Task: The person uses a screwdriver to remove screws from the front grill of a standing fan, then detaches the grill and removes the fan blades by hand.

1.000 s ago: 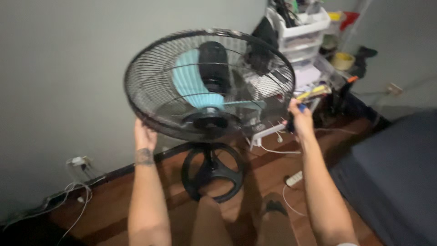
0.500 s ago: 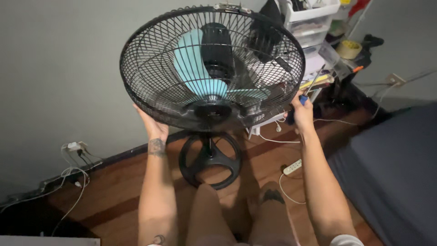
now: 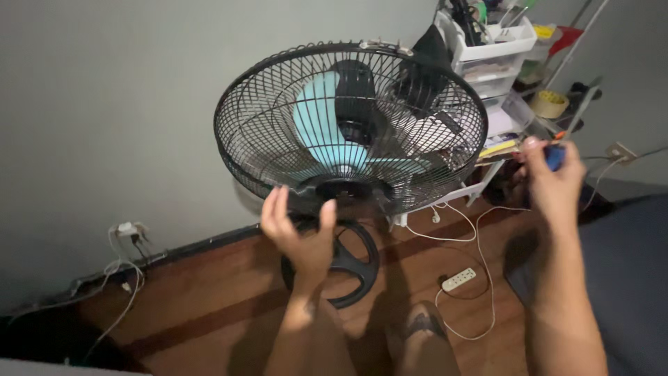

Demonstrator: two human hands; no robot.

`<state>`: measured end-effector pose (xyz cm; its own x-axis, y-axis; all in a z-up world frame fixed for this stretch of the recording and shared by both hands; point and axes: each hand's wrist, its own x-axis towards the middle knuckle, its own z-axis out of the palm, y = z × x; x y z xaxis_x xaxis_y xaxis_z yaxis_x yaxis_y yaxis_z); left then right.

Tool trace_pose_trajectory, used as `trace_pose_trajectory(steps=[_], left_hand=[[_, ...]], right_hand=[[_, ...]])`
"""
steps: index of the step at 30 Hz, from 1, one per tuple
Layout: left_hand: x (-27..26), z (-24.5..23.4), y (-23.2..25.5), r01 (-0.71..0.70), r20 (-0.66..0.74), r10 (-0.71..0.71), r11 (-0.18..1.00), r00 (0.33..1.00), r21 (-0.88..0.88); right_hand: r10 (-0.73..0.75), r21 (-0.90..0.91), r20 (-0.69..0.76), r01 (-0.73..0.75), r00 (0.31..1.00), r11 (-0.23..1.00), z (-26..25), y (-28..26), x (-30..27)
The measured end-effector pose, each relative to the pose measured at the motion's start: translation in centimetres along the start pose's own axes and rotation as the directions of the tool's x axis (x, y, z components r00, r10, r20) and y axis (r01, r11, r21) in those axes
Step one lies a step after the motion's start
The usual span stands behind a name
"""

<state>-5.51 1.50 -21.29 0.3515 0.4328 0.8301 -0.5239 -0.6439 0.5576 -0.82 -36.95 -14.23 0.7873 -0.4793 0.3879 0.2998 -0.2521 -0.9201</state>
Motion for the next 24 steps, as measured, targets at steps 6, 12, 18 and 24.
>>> trace_pose_trajectory(steps=[6, 12, 18, 24], left_hand=[[6.9, 0.2, 6.0, -0.154, 0.019, 0.154, 0.987, 0.988, 0.035], [12.6, 0.5, 7.4, -0.327, 0.059, 0.322, 0.931, 0.945, 0.159], [16.4, 0.8, 8.9, -0.408, 0.174, 0.378, 0.892, 0.909, 0.194], [17.2, 0.8, 10.3, -0.416, 0.235, 0.361, 0.871, 0.903, 0.26]], right_hand=[[-0.147, 0.024, 0.161, 0.145, 0.976, 0.989, 2.4, -9.5, -3.8], [-0.02, -0.12, 0.5, 0.092, 0.866, 0.989, 4.2, -15.3, -4.6], [0.013, -0.073, 0.647, 0.044, 0.762, 0.996, 5.1, -18.9, -3.7], [0.023, -0.272, 0.57, 0.162, 0.821, 0.949, 5.4, -21.6, -4.1]])
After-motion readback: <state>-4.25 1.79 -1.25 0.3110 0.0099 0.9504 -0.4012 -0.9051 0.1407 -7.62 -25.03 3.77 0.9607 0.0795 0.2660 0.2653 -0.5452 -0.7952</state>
